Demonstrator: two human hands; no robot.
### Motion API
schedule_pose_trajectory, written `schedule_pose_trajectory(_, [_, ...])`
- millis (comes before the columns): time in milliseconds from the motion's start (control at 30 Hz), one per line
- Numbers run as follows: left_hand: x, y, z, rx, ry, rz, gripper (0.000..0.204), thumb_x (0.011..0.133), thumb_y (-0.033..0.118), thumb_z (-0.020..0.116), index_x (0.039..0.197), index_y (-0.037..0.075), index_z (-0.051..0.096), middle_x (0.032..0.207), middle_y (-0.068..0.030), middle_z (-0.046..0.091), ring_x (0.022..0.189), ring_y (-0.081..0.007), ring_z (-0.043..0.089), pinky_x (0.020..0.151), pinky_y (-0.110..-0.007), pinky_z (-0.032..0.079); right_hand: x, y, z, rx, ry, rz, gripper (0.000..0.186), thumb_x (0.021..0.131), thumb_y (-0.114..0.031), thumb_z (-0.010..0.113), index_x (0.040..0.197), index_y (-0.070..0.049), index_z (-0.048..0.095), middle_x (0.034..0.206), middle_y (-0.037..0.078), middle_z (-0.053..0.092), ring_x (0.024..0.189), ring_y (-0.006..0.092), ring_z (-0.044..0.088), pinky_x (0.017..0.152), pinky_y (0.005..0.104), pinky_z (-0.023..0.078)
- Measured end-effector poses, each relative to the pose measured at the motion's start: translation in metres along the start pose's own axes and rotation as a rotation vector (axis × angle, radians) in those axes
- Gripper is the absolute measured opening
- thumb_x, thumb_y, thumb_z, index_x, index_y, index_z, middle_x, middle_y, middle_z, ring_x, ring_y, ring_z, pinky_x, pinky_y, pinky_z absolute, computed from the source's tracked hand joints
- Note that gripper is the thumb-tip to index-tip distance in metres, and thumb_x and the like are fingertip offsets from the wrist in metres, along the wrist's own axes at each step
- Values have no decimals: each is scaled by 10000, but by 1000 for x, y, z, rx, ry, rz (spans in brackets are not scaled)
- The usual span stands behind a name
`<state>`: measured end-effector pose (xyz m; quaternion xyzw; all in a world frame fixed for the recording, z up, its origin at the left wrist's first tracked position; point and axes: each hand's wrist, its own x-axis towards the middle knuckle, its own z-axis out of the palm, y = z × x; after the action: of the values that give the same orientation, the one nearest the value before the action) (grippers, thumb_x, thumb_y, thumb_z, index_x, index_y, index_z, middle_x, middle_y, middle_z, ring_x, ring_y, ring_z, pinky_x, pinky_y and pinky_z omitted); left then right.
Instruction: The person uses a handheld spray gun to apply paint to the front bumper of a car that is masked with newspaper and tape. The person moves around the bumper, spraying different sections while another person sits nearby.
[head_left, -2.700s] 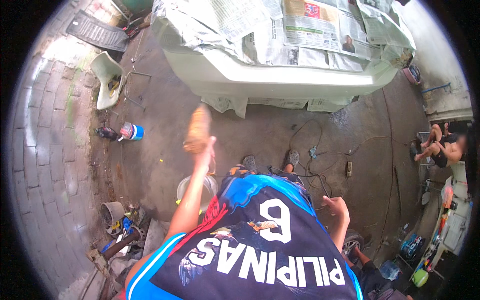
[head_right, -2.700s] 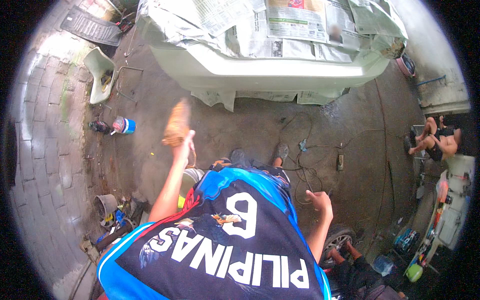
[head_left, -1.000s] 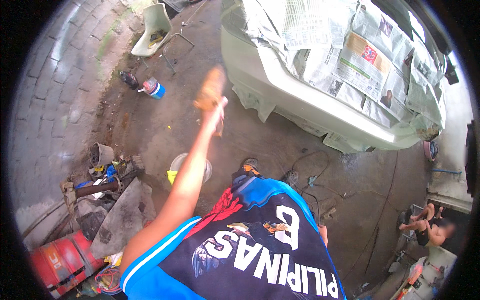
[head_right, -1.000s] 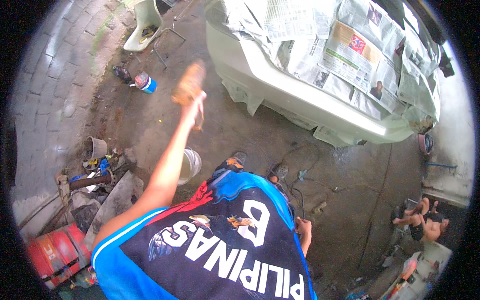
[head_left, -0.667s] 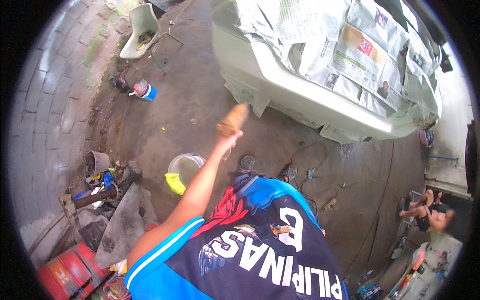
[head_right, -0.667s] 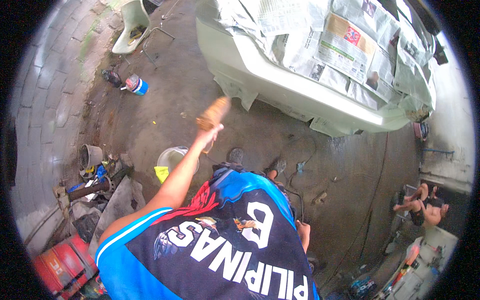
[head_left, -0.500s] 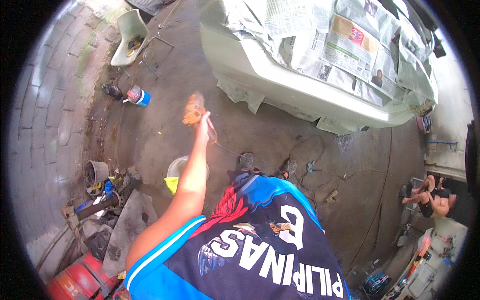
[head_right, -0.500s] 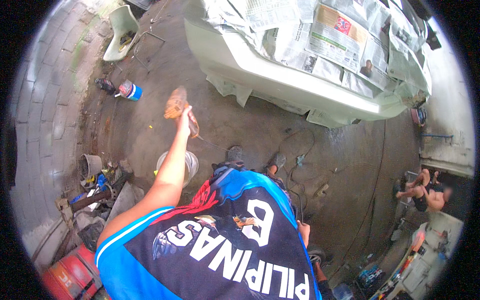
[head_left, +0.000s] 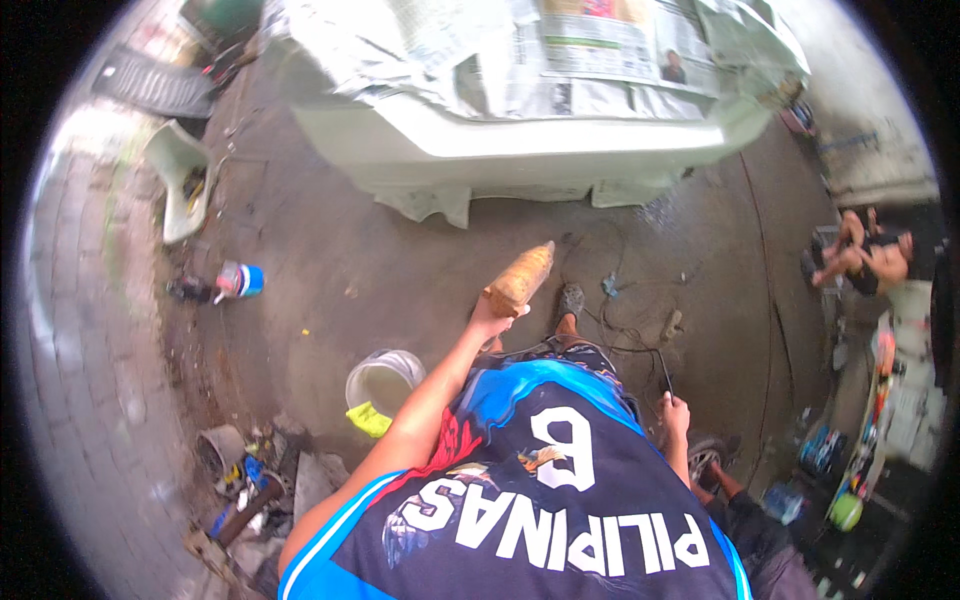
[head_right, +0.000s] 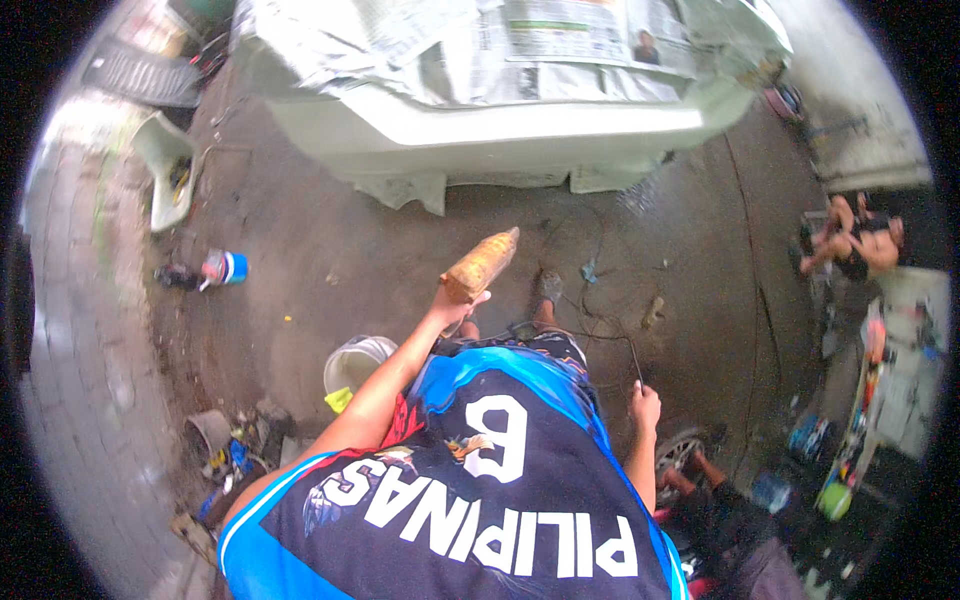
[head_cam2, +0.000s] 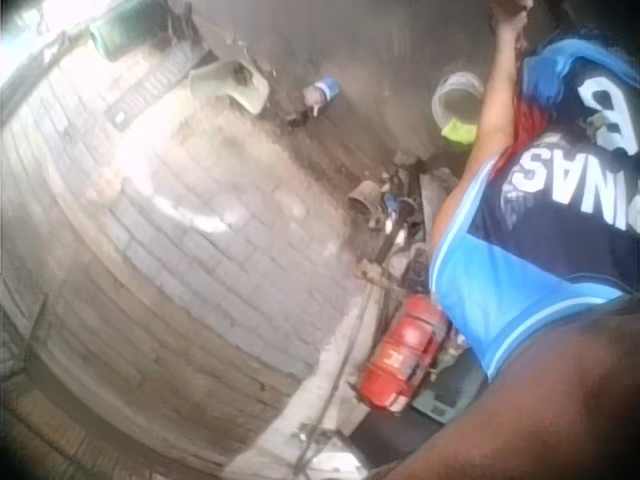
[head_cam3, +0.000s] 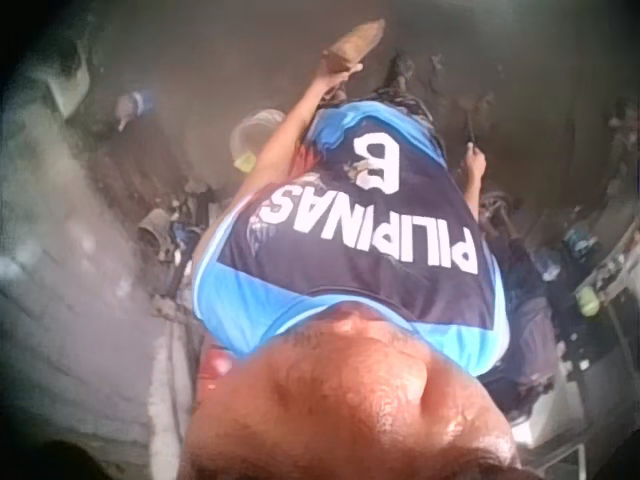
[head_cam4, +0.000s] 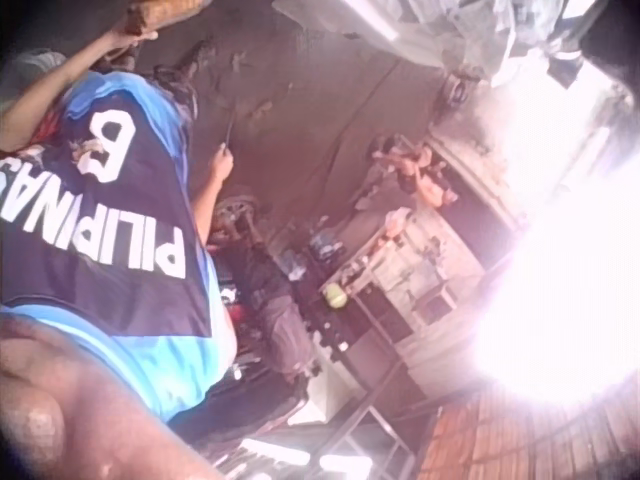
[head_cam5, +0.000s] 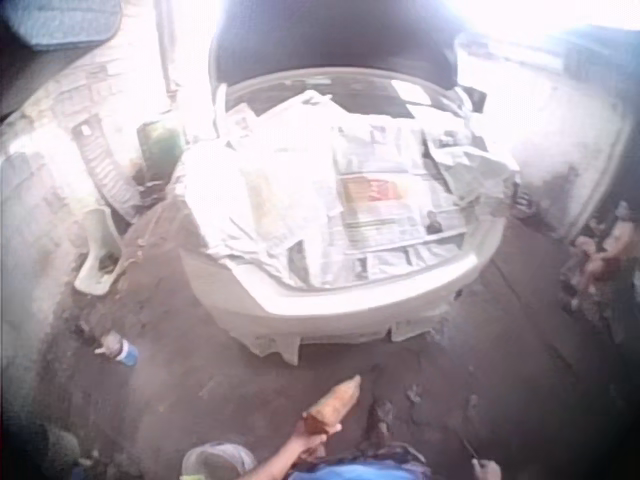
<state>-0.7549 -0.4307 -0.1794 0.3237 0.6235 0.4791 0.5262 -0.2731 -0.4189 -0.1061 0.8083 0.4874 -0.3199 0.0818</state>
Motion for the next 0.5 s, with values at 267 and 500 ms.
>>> schedule_pose_trajectory(267, [-36, -11, -80, -194, 358, -369, 362, 766, 451, 727, 820, 130, 569, 740, 25, 535, 682, -89, 521, 626, -301, 451, -14, 7, 16, -9, 247, 108, 386, 907, -437, 484, 1008, -122, 683, 981, 199, 666, 961, 398, 618, 825, 486, 478])
schedule_pose_trajectory(500, [-58, 13, -130, -233, 857, -306, 237, 796, 248, 734, 751, 142, 526, 584, 39, 455, 474, -89, 445, 447, -263, 383, 8, 53, 27, 51, 308, 137, 354, 877, -395, 538, 932, -72, 674, 947, 209, 644, 936, 391, 606, 796, 487, 477])
